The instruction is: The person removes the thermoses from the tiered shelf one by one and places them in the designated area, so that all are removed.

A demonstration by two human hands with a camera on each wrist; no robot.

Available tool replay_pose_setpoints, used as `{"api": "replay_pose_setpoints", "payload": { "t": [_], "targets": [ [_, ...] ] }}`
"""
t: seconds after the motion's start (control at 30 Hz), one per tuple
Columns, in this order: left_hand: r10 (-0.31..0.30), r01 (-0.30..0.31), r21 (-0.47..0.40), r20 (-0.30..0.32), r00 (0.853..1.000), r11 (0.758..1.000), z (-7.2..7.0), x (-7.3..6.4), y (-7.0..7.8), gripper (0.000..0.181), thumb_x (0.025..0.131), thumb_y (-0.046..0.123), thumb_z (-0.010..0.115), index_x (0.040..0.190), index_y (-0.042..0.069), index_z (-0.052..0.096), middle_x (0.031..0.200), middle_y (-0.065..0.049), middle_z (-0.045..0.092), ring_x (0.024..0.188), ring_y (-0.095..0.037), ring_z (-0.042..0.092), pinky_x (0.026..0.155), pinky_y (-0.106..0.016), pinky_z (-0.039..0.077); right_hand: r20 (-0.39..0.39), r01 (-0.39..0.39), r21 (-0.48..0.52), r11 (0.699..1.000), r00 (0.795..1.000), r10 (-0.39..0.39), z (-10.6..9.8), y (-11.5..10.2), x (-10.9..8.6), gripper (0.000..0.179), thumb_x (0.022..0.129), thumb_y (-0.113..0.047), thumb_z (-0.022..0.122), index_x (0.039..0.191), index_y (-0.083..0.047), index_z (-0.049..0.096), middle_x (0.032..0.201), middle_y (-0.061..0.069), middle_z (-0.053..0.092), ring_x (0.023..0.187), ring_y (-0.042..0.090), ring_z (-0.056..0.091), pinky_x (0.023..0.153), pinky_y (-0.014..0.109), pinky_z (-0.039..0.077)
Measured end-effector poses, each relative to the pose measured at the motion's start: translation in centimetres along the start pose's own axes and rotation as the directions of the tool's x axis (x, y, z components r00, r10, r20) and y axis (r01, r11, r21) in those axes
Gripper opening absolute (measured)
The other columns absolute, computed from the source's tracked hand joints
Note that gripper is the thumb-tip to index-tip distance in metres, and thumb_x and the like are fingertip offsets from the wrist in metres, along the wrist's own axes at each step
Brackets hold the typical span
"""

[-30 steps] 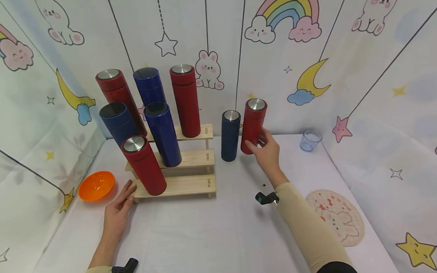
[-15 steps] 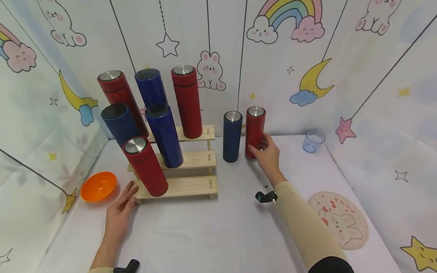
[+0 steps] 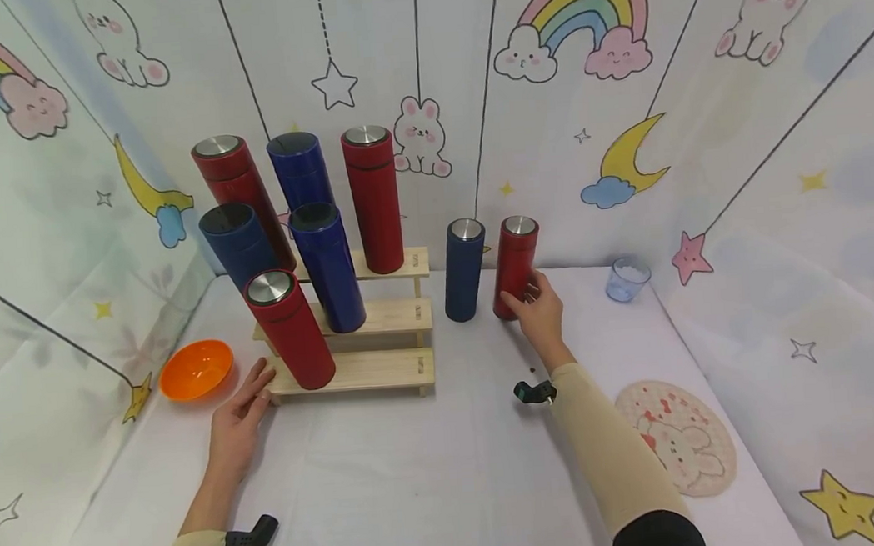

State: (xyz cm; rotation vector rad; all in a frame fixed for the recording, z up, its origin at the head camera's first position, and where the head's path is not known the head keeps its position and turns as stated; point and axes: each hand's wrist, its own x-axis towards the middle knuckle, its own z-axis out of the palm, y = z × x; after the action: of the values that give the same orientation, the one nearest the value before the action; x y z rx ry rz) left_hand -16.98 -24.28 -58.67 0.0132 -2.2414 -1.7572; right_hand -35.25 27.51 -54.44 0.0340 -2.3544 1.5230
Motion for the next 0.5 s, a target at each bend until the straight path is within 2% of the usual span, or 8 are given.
{"api": "replay_pose_setpoints", "payload": {
  "t": [0.17,0.5],
  "targets": [
    [0.008,-0.008,0.001,-0.004,1.0,1.0,-0.07,0.16,-0.09,0.037,0.113,0.012,0.061,0.149,0.009,0.068,0.165,-0.003,0.051,0.154,-0.011,0.042,0.11,-0.008,0.039,0.017,0.011,0.007,1.0,1.0,-0.011,-0.33,0.39,0.12,0.071,0.098,-0.03,0.085,0.156,-0.006,0.051,0.152,0.021,0.059,0.138,0.041,0.06,0.115,0.055,0.049],
    [0.004,-0.004,0.008,-0.007,1.0,1.0,0.06,0.21,0.02,0.036,0.113,0.011,0.06,0.148,0.008,0.068,0.165,-0.003,0.051,0.154,-0.011,0.042,0.109,-0.008,0.04,0.032,-0.019,0.018,1.0,0.999,0.019,-0.6,0.62,-0.18,0.075,0.098,-0.034,0.084,0.159,-0.007,0.049,0.155,0.02,0.057,0.141,0.04,0.058,0.117,0.055,0.047]
  ]
}}
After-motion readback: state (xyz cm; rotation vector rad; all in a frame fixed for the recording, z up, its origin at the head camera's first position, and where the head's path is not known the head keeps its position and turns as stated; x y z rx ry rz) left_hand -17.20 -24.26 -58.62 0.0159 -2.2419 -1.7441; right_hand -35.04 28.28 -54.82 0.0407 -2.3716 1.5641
